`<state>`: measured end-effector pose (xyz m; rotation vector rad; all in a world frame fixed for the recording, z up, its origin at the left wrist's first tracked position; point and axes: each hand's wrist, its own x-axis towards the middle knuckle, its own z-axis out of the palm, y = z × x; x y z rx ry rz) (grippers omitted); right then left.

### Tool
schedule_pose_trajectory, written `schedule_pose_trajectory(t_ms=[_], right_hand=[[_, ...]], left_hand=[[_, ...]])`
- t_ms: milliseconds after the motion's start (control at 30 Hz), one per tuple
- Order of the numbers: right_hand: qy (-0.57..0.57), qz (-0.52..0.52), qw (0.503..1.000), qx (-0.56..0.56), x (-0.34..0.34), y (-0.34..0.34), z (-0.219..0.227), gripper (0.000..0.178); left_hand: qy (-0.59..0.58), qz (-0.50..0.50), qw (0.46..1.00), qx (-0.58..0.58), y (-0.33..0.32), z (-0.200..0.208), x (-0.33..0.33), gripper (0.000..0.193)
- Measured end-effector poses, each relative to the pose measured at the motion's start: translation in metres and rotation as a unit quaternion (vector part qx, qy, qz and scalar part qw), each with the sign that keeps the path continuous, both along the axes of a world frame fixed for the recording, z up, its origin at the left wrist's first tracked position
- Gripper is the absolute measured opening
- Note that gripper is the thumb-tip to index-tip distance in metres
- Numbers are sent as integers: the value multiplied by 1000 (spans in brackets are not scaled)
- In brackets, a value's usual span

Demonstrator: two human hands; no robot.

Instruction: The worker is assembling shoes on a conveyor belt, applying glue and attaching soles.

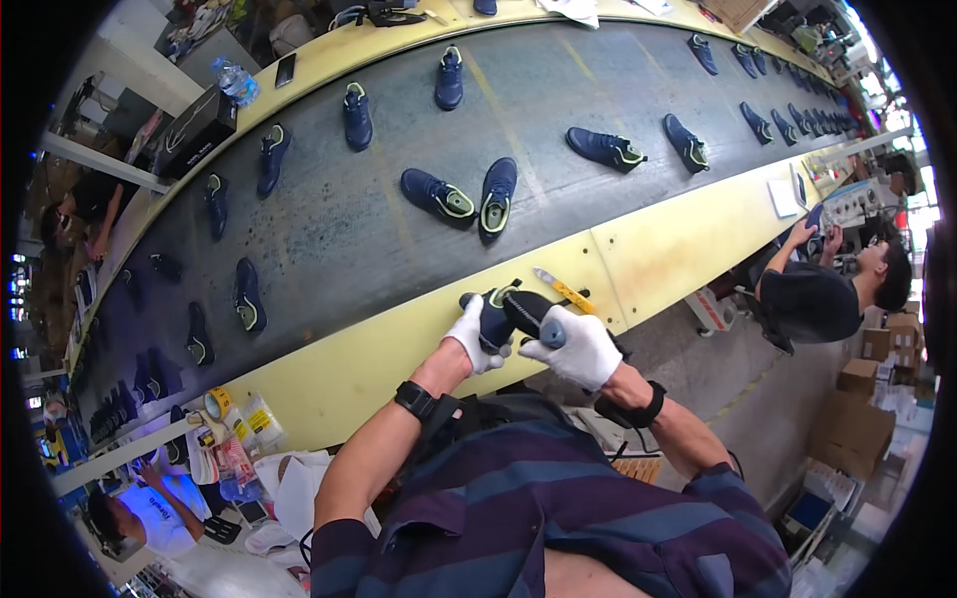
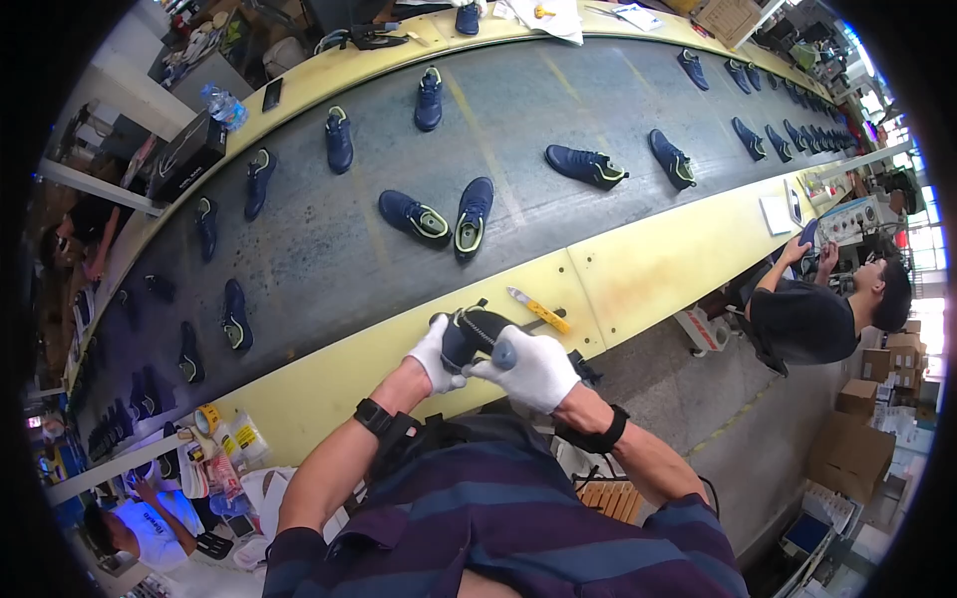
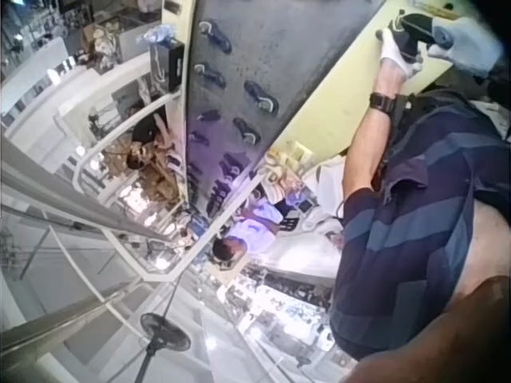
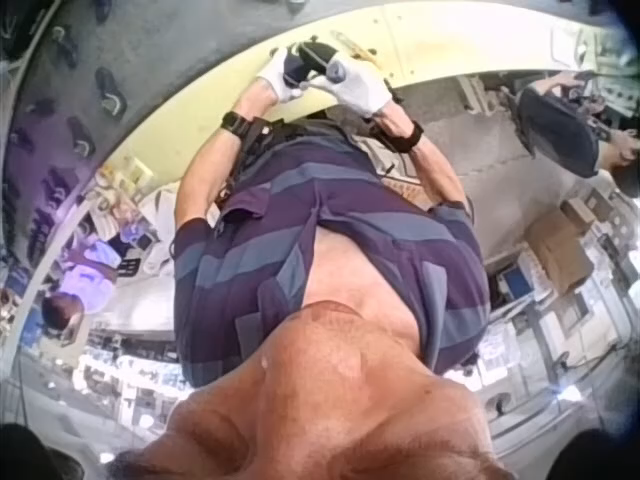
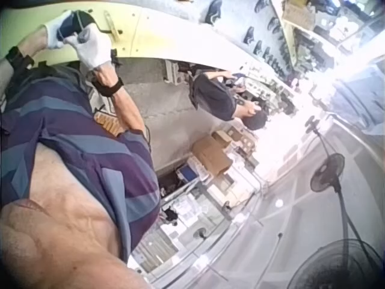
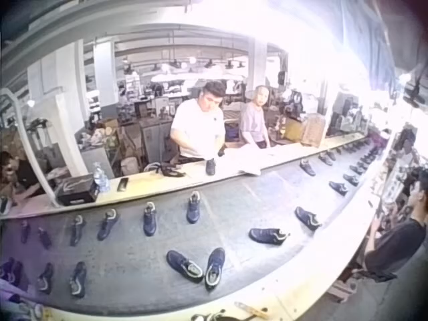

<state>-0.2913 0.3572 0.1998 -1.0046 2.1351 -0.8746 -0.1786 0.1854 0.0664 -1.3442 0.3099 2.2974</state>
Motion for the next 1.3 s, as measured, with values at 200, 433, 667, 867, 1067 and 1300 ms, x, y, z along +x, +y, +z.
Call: schedule_pose_trajectory(t_ms=[200, 433, 667, 867, 1067, 1300], right_hand=[[-28, -18, 996, 78, -19, -15, -25, 45], [82, -76, 976, 185, -121, 10, -116, 53], [123, -191, 935, 272, -205, 50, -193, 51], [406, -58, 898, 161, -204, -2, -164, 55], [216, 68, 970, 91, -143, -186, -167, 54], [150, 122, 970, 149, -131, -321, -249, 73]], left_hand=[[-1, 18, 1000, -15, 8, -4, 19, 65], [30, 138, 990, 25, -27, -24, 94, 68], [112, 317, 942, 11, -128, -65, 134, 79], [144, 422, 895, -25, -265, -117, 131, 83], [49, 524, 850, -13, -283, -161, 170, 108], [252, 373, 887, -105, -195, -146, 213, 78]])
